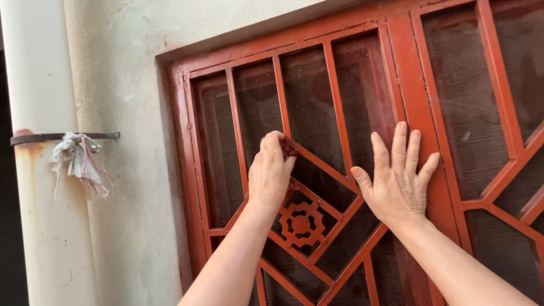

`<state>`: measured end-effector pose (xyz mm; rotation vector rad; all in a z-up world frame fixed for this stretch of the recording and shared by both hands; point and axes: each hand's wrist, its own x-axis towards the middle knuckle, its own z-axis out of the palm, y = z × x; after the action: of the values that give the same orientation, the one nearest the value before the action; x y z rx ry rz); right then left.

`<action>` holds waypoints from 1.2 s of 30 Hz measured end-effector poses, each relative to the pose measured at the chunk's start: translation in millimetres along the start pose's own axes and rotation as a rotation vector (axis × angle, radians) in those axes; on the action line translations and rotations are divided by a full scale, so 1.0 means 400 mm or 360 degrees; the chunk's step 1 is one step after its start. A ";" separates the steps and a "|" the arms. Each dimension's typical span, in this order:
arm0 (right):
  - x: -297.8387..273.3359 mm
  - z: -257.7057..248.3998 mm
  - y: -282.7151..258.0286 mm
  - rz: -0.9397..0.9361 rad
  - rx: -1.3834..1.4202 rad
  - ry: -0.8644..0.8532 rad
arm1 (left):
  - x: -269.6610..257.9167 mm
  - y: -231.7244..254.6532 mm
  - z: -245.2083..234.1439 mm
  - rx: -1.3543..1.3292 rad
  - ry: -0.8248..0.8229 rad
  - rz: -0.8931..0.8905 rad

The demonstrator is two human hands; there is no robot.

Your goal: The person cleans a metal window frame and mesh screen by wiping down the bars, decorative patterns, and mesh using a cloth by hand.

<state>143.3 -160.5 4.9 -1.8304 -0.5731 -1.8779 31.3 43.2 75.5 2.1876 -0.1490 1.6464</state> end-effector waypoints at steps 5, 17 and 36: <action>-0.004 0.014 0.011 -0.0007 0.0000 0.0030 | 0.008 -0.020 0.043 0.1107 0.0187 0.0260; -0.008 0.010 0.011 -0.0043 -0.0063 0.0062 | 0.027 -0.007 0.057 0.1268 0.0119 0.0157; -0.013 0.012 0.016 -0.0074 -0.0013 0.0003 | -0.045 -0.086 -0.061 0.0786 0.0087 0.0740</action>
<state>150.9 -162.6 -0.3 -1.8348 -0.6132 -1.9146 14.8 81.2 55.5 2.6077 -0.2774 2.1831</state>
